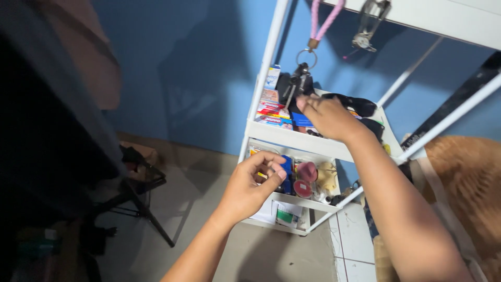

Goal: Organize and interact with various items on a tiered storage cart, including using a watch repair tool.

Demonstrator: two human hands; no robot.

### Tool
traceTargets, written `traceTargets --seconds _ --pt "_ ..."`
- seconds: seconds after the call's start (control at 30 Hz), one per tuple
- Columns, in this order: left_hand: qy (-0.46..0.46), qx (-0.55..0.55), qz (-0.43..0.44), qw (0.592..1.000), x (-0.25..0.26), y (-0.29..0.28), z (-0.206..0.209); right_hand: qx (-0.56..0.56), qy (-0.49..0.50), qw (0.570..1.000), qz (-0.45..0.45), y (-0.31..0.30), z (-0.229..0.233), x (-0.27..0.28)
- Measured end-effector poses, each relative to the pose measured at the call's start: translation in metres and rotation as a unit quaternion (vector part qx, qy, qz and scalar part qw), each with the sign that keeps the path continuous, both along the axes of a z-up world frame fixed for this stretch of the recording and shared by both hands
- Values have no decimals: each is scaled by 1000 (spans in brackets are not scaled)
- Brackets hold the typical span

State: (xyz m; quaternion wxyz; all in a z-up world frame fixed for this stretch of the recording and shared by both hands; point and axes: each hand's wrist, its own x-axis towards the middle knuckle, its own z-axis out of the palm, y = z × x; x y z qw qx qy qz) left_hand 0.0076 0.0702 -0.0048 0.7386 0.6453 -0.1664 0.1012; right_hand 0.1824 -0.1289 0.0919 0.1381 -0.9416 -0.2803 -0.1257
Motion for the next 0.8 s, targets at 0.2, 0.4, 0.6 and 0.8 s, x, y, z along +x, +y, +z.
traceTargets --seconds 0.2,0.4,0.6,0.8 --pt "-29 7 32 999 3 -18 -4 131 -234 963 -7 -50 -3 -65" --pt "-171 137 194 956 12 -44 1 90 -164 969 -163 -83 -56 -83" --pt "-323 312 308 839 59 -65 36 73 -256 950 -160 -87 -71 -72" --pt "-215 472 279 808 80 -79 47 50 -245 952 -178 -76 -42 -76"
